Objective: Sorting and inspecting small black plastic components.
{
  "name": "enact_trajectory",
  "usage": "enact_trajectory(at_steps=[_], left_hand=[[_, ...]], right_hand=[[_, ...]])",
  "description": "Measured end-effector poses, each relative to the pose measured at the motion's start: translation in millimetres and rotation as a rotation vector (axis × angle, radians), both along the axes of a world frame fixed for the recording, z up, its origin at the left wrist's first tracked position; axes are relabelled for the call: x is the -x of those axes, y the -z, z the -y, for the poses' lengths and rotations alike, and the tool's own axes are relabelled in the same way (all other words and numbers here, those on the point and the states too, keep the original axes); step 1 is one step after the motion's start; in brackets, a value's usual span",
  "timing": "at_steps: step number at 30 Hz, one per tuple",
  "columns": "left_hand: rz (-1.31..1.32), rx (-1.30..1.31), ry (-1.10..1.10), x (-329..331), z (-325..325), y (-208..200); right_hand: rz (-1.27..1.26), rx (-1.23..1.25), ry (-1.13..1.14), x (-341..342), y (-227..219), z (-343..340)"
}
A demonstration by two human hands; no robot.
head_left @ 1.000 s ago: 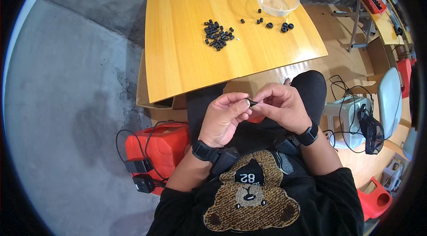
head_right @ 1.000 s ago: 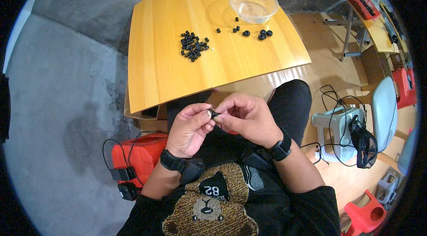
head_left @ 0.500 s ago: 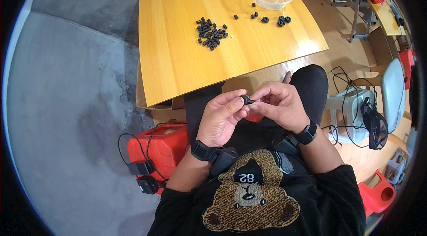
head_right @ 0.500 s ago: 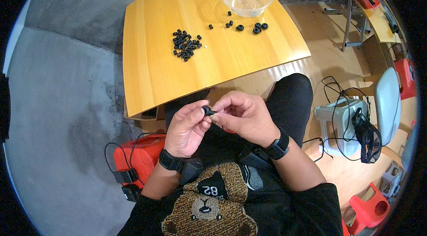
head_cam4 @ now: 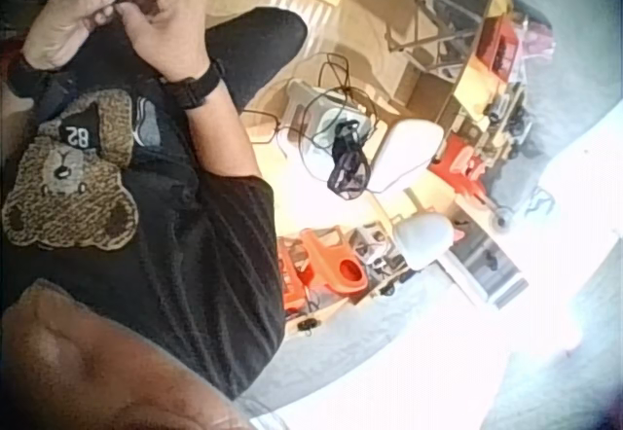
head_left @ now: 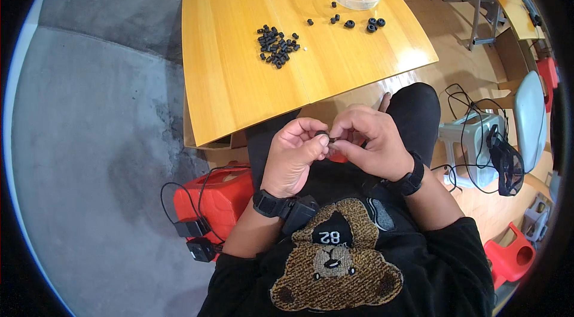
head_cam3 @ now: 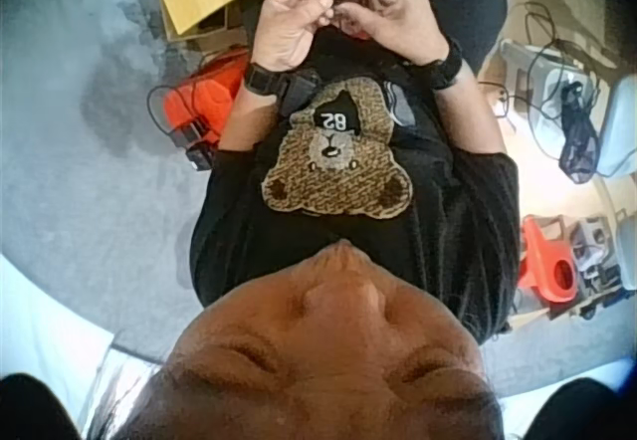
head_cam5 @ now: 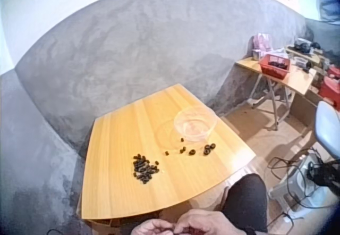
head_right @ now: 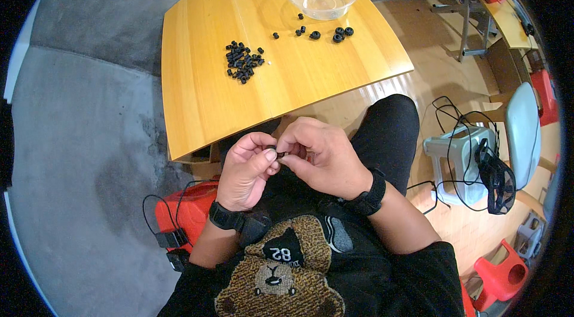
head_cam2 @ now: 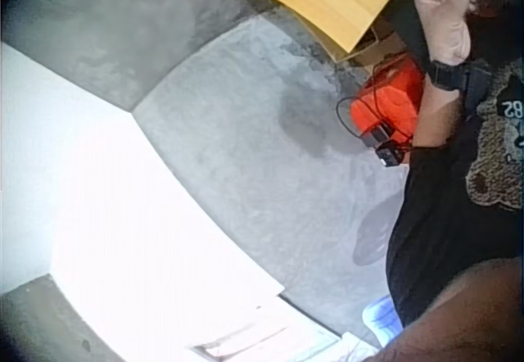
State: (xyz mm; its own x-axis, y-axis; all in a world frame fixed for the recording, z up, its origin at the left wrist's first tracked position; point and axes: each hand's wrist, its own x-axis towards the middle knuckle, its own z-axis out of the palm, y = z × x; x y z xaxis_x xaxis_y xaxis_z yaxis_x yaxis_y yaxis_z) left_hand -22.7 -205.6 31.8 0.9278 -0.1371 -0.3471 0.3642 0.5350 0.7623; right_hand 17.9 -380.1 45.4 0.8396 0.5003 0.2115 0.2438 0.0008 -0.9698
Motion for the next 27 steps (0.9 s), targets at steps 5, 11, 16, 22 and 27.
enact_trajectory(at_steps=[5,11,16,22,27], left_hand=[[0.043,-0.041,-0.054,0.2,7.0,-6.7],[0.064,-0.016,-0.072,-0.4,6.2,-3.3],[-0.016,0.053,-0.073,0.4,0.6,0.4],[-0.08,0.166,-0.074,0.8,-0.3,0.9],[-0.071,0.166,-0.068,1.4,0.1,0.3]], right_hand=[[-0.14,-0.045,0.028,2.4,6.1,-1.3],[-0.598,-0.372,-0.105,2.6,18.9,-3.5],[-0.586,-0.4,-0.067,2.7,23.8,-2.1],[-0.485,-0.45,-0.038,4.6,25.2,-4.8],[-0.459,-0.368,-0.022,6.0,23.8,-2.4]])
